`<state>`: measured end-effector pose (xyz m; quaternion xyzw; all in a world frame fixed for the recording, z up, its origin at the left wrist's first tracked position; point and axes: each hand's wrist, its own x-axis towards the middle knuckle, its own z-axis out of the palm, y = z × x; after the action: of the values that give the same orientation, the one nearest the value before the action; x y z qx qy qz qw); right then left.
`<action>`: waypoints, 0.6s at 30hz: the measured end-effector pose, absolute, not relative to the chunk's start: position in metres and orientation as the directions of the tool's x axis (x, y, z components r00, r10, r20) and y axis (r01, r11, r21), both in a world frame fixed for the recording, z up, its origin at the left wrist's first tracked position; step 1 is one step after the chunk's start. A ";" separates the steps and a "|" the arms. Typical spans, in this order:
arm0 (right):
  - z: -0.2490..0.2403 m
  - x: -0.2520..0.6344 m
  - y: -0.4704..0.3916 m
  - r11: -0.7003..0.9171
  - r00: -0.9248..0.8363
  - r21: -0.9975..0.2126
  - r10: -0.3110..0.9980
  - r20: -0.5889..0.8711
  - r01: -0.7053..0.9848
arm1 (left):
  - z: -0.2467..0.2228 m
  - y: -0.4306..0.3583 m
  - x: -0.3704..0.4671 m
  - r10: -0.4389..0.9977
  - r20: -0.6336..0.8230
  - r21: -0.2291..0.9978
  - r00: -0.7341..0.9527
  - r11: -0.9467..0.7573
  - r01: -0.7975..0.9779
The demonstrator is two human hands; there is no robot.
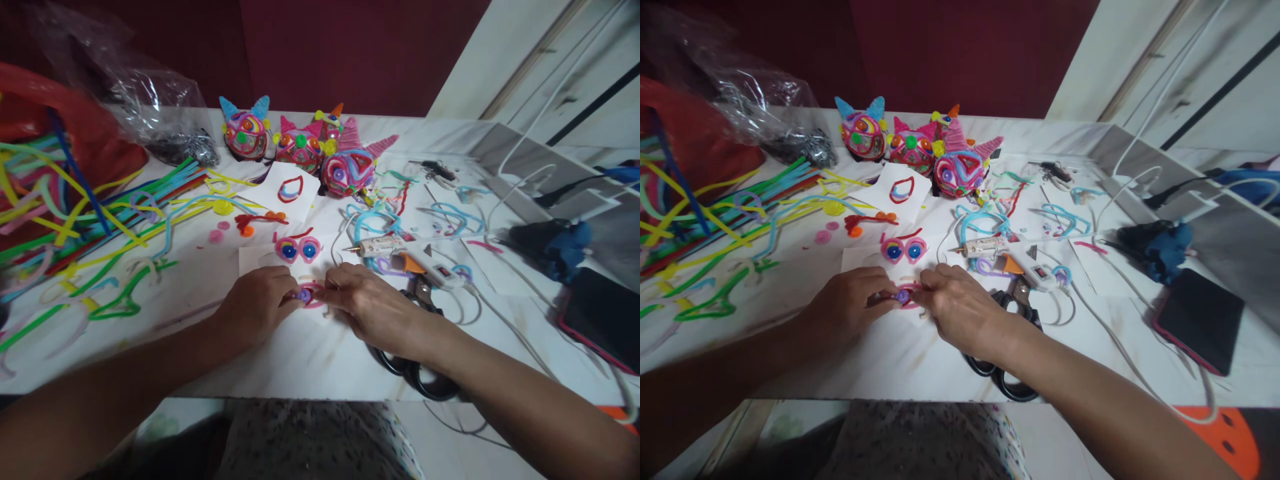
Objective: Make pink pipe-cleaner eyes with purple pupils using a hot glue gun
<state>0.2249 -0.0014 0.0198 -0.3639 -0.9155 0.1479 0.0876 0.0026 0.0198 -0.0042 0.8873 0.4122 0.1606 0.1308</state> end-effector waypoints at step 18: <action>0.020 0.226 -0.003 0.712 -0.728 -0.311 0.681 0.086 0.629 | -0.008 0.021 0.002 0.726 0.269 0.431 0.633 -0.678 0.595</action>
<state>0.2264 -0.0028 0.0202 -0.3559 -0.9201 0.1311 0.0974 0.0023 0.0211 -0.0083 0.8906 0.3707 0.2144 0.1529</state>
